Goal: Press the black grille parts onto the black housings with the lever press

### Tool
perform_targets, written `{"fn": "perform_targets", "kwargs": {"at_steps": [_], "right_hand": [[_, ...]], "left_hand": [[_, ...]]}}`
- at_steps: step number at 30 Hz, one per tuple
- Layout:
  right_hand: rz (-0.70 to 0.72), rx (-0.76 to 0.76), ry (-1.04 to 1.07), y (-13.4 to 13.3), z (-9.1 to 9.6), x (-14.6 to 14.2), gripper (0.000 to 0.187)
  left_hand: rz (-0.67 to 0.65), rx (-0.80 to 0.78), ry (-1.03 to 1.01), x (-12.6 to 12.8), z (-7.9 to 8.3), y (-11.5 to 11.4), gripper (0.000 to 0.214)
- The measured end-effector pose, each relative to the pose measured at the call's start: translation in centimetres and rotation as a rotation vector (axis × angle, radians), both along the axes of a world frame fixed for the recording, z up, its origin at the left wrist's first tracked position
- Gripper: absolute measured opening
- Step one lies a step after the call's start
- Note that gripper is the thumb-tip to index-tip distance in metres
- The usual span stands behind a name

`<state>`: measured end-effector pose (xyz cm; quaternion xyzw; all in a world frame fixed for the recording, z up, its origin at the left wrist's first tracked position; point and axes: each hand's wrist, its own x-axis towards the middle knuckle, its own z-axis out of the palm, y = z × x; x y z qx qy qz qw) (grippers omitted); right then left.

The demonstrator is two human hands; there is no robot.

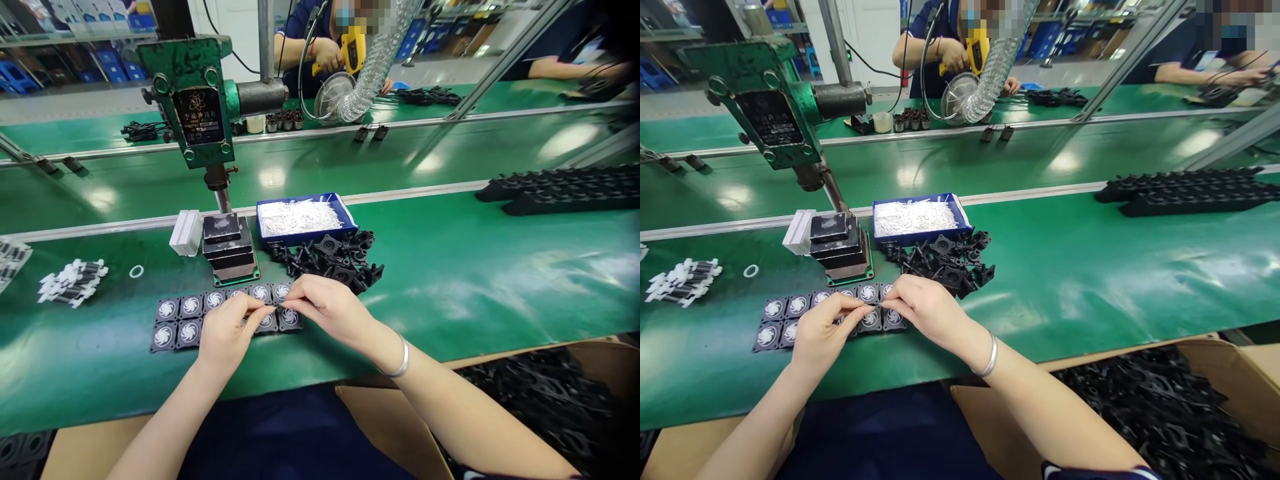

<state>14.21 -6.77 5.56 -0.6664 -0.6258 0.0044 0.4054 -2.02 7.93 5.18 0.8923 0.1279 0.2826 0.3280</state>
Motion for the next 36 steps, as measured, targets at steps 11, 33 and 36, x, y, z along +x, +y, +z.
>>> {"fn": "perform_targets", "kwargs": {"at_steps": [11,33,36], "right_hand": [[-0.008,-0.007,-0.019,-0.1,-0.2,-0.3,0.015],[-0.324,-0.023,-0.155,-1.1,2.7,1.3,0.053],[-0.168,-0.25,0.015,-2.1,1.9,0.5,0.085]], "left_hand": [[-0.146,0.164,-0.018,-0.5,0.5,0.1,0.018],[0.166,0.255,0.022,-7.3,2.1,5.5,0.036],[0.109,0.359,0.147,-9.1,1.1,7.7,0.059]]}}
